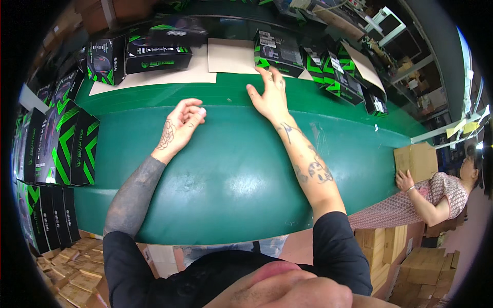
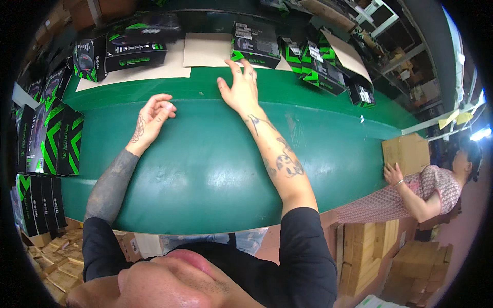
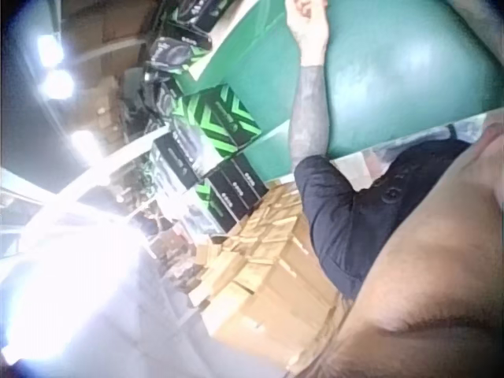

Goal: The person inspects and organizes gaming mouse boxes on a conveyor belt by hand.

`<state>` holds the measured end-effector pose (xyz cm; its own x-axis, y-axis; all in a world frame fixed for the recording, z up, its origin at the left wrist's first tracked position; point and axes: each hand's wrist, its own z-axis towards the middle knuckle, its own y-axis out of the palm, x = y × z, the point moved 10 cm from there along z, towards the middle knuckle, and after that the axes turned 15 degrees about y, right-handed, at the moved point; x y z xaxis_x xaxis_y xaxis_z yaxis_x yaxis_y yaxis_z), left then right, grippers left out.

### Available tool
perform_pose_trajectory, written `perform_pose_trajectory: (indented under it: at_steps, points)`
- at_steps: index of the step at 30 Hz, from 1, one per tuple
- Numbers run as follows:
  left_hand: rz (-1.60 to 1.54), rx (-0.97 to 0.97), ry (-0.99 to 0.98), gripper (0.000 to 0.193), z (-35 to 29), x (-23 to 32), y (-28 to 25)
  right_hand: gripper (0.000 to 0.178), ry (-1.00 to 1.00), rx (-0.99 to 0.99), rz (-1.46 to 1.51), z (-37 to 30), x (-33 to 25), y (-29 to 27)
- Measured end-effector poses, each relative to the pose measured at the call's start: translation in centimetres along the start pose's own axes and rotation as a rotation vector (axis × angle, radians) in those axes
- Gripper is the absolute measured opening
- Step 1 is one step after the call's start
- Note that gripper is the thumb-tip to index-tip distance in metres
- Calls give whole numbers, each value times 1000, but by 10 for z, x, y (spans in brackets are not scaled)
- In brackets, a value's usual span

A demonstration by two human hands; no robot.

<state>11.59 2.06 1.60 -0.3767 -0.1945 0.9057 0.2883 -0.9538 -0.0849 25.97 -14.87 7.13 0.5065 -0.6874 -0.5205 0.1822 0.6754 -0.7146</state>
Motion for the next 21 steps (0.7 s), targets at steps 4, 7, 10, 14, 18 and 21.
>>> perform_pose_trajectory:
  at_steps: [4, 7, 10, 14, 18, 21]
  points:
    - [-10, -51, 5, 31, 6, 3, 9, 37, -352, -53, -640, 56, -4, 36]
    - [-66, -47, -13, 30, 2, 4, 5, 45, -352, -179, -810, 81, 20, 56]
    - [-93, -22, -23, 28, -4, 6, 0, 53, -339, -102, -842, 89, 31, 30]
    - [-37, -60, 4, 29, -2, 6, 7, 58, -388, -29, -851, 98, 37, 6]
    - [-16, -54, 15, 30, 0, 12, 8, 63, -228, -26, -865, 123, 46, -5]
    - [-34, -61, 34, 31, 2, 11, 11, 53, -286, 68, -793, 133, 31, -13]
